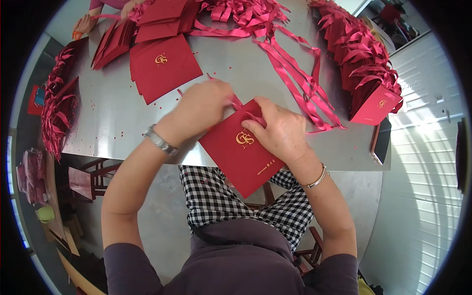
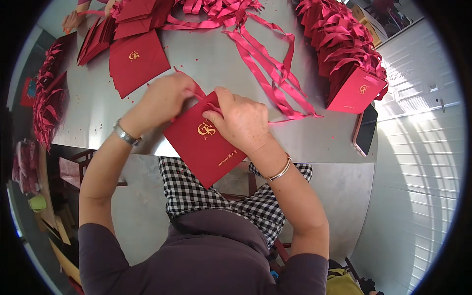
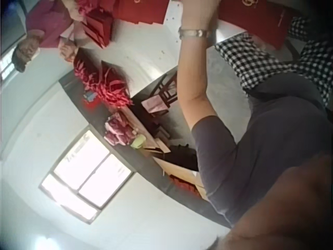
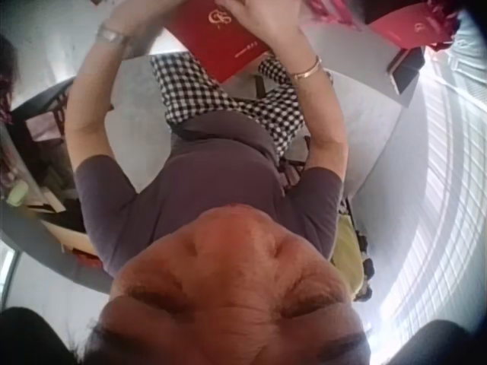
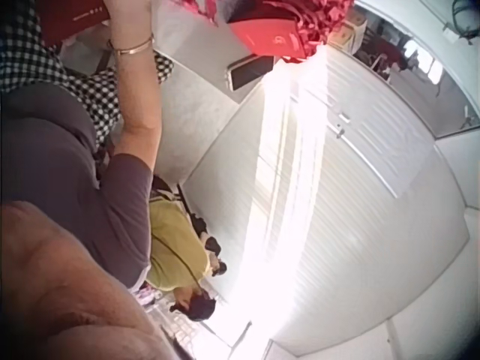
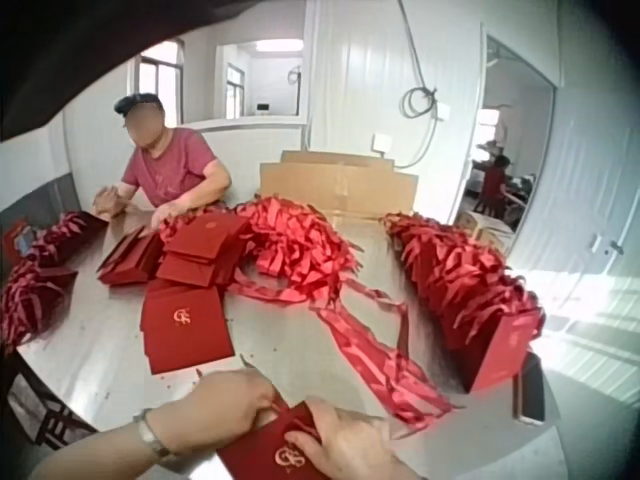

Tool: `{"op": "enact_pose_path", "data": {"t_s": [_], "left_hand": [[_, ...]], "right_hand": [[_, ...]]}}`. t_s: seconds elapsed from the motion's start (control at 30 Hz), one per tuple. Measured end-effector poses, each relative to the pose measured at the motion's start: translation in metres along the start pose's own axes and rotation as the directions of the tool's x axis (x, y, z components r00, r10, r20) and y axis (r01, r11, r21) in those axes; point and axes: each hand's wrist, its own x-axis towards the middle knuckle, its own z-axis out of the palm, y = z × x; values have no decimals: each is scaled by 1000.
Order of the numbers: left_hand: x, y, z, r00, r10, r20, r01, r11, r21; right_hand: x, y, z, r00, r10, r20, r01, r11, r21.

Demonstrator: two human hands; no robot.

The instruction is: The person attaches ribbon handles to paper gift bags by hand, threading ribbons through the bag slots.

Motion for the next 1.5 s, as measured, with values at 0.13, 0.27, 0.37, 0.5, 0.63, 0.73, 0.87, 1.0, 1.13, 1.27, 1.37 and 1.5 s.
{"op": "enact_pose_path", "data": {"t_s": [0.13, 0.27, 0.37, 0.5, 0.63, 0.73, 0.87, 1.0, 1.13, 1.27, 1.37, 1.5], "left_hand": [[-19, -15, -27, 954, -284, -94, 294, 948, 122], [-35, -14, -31, 922, -356, -152, 378, 914, 149], [-38, 12, -23, 871, -61, -487, 155, 975, 157], [-73, 56, -9, 955, -261, -141, 249, 964, -97], [-84, 59, 0, 921, -329, -211, 323, 944, -62], [-84, 58, 2, 882, -433, -186, 385, 889, -247], [-82, 59, 6, 869, -468, -161, 404, 859, -315], [-82, 57, 4, 848, -514, -133, 436, 817, -379], [-83, 51, 8, 851, -499, -162, 407, 823, -396], [-82, 49, 9, 829, -538, -154, 443, 798, -408], [-75, 55, 12, 834, -513, -201, 419, 828, -373], [-87, 40, 31, 844, -418, -336, 343, 903, -260]], "right_hand": [[0, 1, 1, 999, -14, 29, 15, 999, -52], [2, -2, 2, 999, -49, 22, 50, 998, -43], [-1, 2, 0, 999, -36, 28, 38, 997, -62], [-1, -1, -6, 997, -69, 38, 72, 993, -97], [2, -3, -23, 981, -157, 111, 169, 980, -104], [-6, 23, -54, 986, -162, -39, 163, 987, 8], [-17, 82, -77, 999, 4, 47, -5, 1000, 24], [-15, 95, -62, 999, -37, 29, 38, 999, -35], [-5, 100, -63, 994, -97, 45, 98, 995, -14], [-12, 92, -93, 995, 28, 99, -28, 1000, -2], [-44, 85, -119, 995, 65, -69, -64, 998, 16], [-87, 77, -108, 983, 57, -177, -2, 954, 299]]}}
